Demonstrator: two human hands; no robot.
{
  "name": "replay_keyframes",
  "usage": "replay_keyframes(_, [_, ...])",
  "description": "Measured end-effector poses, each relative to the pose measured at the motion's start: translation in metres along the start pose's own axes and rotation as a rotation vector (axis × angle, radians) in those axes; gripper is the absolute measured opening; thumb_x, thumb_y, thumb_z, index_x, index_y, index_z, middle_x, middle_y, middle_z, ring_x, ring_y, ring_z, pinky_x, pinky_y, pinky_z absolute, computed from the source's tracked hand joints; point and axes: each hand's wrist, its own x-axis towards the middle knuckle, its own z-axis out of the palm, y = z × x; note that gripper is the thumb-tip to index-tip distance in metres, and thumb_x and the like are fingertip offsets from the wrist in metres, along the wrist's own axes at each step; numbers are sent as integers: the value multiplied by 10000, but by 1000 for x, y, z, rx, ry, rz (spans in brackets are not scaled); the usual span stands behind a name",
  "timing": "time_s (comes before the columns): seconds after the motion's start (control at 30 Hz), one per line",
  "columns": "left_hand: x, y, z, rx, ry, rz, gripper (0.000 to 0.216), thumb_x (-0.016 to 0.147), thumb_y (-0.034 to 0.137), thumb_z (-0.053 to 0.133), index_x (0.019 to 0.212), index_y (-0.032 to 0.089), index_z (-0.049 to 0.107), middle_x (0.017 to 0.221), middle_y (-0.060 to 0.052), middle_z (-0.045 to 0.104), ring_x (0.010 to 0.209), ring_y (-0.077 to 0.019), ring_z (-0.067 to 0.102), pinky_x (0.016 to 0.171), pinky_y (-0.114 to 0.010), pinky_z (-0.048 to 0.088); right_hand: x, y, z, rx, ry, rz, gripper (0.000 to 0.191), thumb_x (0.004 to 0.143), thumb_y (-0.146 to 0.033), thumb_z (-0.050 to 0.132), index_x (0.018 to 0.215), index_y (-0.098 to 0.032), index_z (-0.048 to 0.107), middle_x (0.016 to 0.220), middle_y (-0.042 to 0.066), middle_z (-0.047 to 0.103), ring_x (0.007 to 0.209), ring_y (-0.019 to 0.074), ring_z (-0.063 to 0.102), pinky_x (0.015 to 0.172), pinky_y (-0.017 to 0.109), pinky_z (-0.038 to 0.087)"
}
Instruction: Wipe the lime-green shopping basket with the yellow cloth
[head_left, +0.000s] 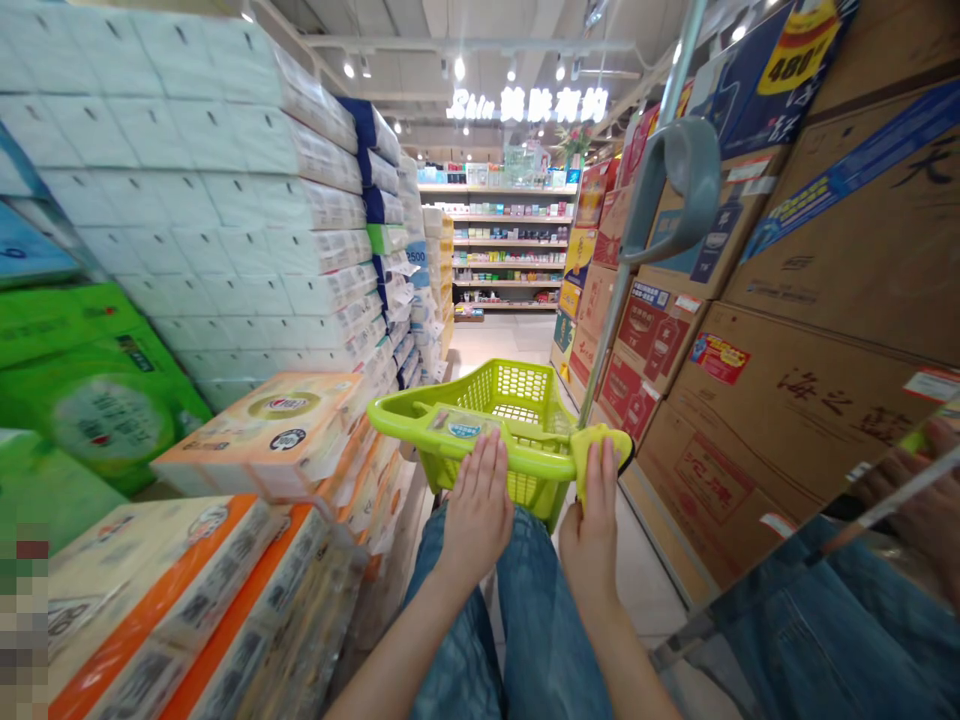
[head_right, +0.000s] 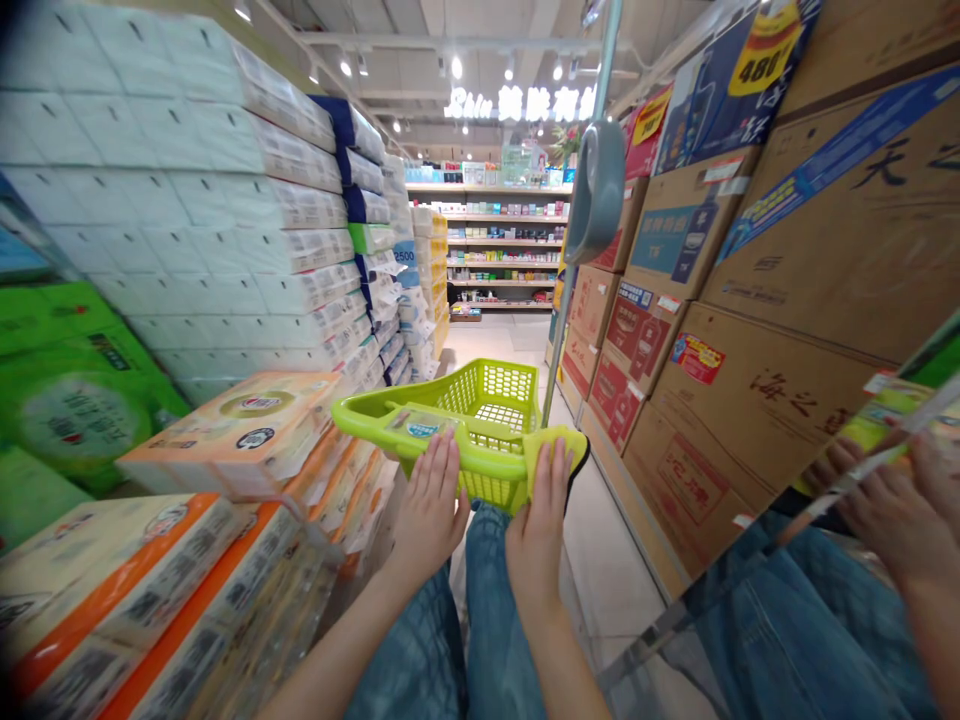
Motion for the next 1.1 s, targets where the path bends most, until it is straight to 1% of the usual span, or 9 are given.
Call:
replay_keyframes(0.1, [-1, -1, 3, 9, 7, -1, 777, 888, 130, 439, 1559, 55, 55, 1581, -171, 329, 1512, -267, 171, 1176, -448, 332, -7, -25, 13, -122, -36, -70, 812, 843, 12, 279, 1584, -260, 86, 1660, 34, 121, 1530, 273, -11, 1189, 640, 200])
replay_keyframes(0.2, [-3, -3, 5, 27, 29, 7, 737, 902, 101, 381, 1565, 86, 58, 1587, -154, 325, 1510, -250, 180, 1168, -444, 354, -15, -46, 27, -202, -158, -170, 781, 880, -6, 295, 1584, -237, 49, 1627, 67, 253, 1530, 246, 60, 1196, 577, 245])
replay_keyframes(0.33, [-4, -6, 4, 9, 20, 31, 731, 899, 95, 363, 1568, 109, 68, 1599, -139, 303, 1507, -248, 187, 1171, -448, 353, -19, -47, 30, -223, -226, -241, 754, 907, -21, 297, 1583, -227, 32, 1591, 76, 343, 1525, 210, 115, 1197, 509, 281])
replay_keyframes(0.47, [-2, -4, -1, -40, -30, 17, 779, 872, 120, 421, 1562, 68, 63, 1604, -158, 278, 1514, -265, 162, 1184, -461, 320, -16, -25, 13, -199, -146, -196, 780, 889, 14, 261, 1581, -266, 34, 1611, 63, 301, 1526, 212, 109, 1206, 551, 242])
replay_keyframes(0.63, [0, -1, -3, -38, -34, 6, 789, 872, 113, 432, 1562, 64, 53, 1603, -157, 284, 1516, -262, 157, 1191, -448, 303, 0, 5, -6, 12, -54, -36, 840, 816, 37, 263, 1580, -277, 112, 1656, 21, 149, 1530, 228, 63, 1216, 584, 183])
replay_keyframes(0.73, [0, 0, -2, -22, -22, 7, 788, 877, 118, 437, 1560, 57, 51, 1596, -166, 298, 1515, -269, 159, 1188, -452, 306, 4, 4, -3, 98, -3, 81, 845, 805, 17, 295, 1582, -254, 103, 1662, 39, 109, 1527, 217, 101, 1221, 569, 174])
replay_keyframes(0.8, [0, 0, -1, -11, -8, 1, 783, 883, 123, 433, 1560, 55, 46, 1586, -172, 317, 1514, -272, 165, 1180, -454, 322, 0, -7, 4, 77, 26, 115, 840, 818, 10, 296, 1584, -245, 63, 1667, 49, 55, 1531, 227, 60, 1216, 590, 164])
replay_keyframes(0.9, [-1, 0, 2, 2, 13, -12, 768, 894, 128, 412, 1560, 58, 38, 1573, -177, 343, 1509, -270, 182, 1168, -456, 347, -11, -29, 20, -39, 1, 31, 811, 859, 1, 287, 1584, -240, 13, 1665, 66, 61, 1530, 249, -7, 1201, 626, 174])
replay_keyframes(1.1, [-4, -4, 8, 72, 65, 12, 718, 918, 53, 321, 1568, 129, 28, 1576, -137, 355, 1503, -231, 200, 1144, -446, 400, -20, -49, 39, -193, -221, -222, 752, 919, -39, 307, 1579, -210, -11, 1615, 106, 277, 1528, 227, 60, 1186, 558, 293])
